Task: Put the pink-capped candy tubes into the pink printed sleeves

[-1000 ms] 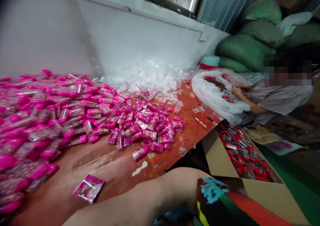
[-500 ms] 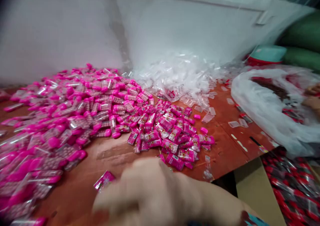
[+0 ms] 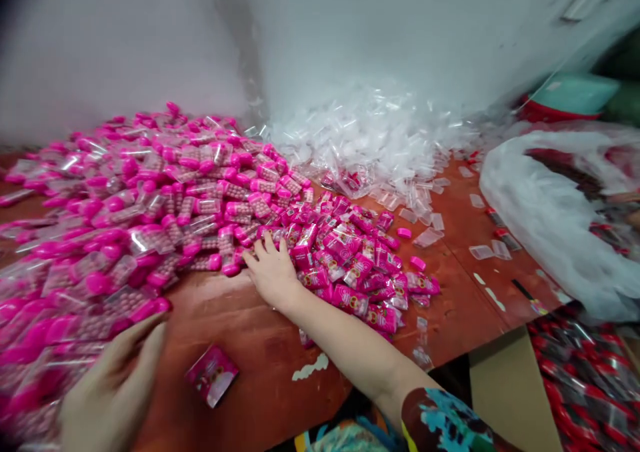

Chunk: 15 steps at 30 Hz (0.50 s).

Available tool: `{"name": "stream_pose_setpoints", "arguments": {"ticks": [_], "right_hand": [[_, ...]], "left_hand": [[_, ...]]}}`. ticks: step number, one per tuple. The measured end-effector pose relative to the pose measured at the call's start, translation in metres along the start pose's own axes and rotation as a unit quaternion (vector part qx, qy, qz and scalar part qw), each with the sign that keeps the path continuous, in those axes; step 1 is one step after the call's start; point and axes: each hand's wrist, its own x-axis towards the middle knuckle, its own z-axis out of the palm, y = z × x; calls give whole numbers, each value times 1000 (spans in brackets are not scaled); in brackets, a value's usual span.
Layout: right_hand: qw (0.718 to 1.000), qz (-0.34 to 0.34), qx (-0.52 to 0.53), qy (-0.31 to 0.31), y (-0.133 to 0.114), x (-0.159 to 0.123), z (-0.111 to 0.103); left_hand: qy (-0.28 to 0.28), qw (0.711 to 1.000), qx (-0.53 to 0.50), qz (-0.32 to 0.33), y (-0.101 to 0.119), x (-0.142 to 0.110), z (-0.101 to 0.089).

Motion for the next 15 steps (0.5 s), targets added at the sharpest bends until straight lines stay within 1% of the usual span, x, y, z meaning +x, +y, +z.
{"name": "stream_pose_setpoints", "arguments": {"ticks": [2, 4, 5, 7, 9, 12, 15], "right_hand": [[1000, -18, -1, -5, 8, -10, -3], [999, -41, 1, -5, 17, -19, -8], [999, -51, 4, -4, 21, -23, -10], [998, -62, 6, 2, 28, -29, -13], [998, -63, 4, 7, 34, -33, -14], [998, -64, 2, 9, 43, -36, -15], [997, -69, 13, 12, 50, -37, -15]], "left_hand": [[-52, 997, -45, 46, 20, 22, 30], [-109, 989, -66, 70, 36, 41, 62], [-128, 986, -72, 79, 41, 48, 77], [-135, 983, -79, 93, 49, 59, 102], [-130, 983, -81, 102, 54, 67, 121], [-130, 982, -75, 114, 63, 78, 144], [-124, 981, -57, 136, 80, 90, 163]]}}
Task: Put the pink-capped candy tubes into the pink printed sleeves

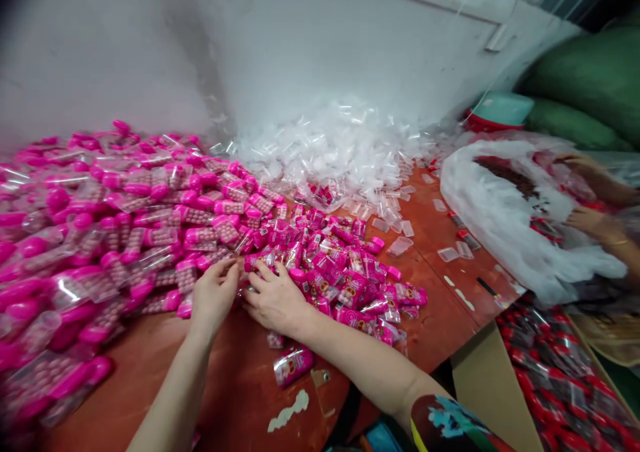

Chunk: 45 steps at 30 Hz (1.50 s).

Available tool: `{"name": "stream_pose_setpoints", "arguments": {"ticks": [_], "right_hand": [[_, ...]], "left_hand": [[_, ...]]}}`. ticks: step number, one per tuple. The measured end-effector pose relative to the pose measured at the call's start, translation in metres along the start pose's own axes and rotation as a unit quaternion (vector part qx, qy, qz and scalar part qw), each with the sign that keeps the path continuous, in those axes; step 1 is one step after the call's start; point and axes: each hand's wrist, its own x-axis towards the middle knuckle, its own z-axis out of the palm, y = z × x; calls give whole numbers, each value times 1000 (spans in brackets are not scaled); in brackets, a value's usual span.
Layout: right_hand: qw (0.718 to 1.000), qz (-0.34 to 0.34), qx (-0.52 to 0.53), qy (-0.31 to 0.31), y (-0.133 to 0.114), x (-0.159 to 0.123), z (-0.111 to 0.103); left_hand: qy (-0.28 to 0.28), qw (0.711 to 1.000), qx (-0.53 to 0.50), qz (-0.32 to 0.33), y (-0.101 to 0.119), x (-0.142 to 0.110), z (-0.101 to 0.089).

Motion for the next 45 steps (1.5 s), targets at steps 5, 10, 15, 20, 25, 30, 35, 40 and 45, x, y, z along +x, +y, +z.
{"name": "stream_pose_setpoints", "arguments": {"ticks": [5, 10, 15, 20, 25, 30, 35, 40, 45], "right_hand": [[1000, -14, 5, 4, 6, 0, 3], [999, -35, 7, -25, 11, 0, 6], [999, -43, 8, -6, 16, -1, -1], [999, -48, 8, 7, 20, -2, -8], [999, -43, 29, -4, 22, 1, -19], [990, -33, 139, 7, 17, -3, -52], [968, 5, 242, 66, 25, -24, -85], [973, 114, 190, 65, 65, -3, -91], [971, 217, 81, -55, 103, 74, -59]], "left_hand": [[40, 996, 75, 30, 26, 27, 23], [34, 972, 228, 38, 47, 35, 39], [6, 957, 282, 64, 42, 38, 38], [2, 953, 292, 82, 31, 39, 25], [13, 947, 310, 80, 23, 38, 23], [19, 957, 287, 42, 21, 28, 25], [48, 996, 76, 9, 28, -1, 27], [54, 997, -28, 47, 33, -35, 41], [77, 992, -73, 71, 37, -52, 59]]}}
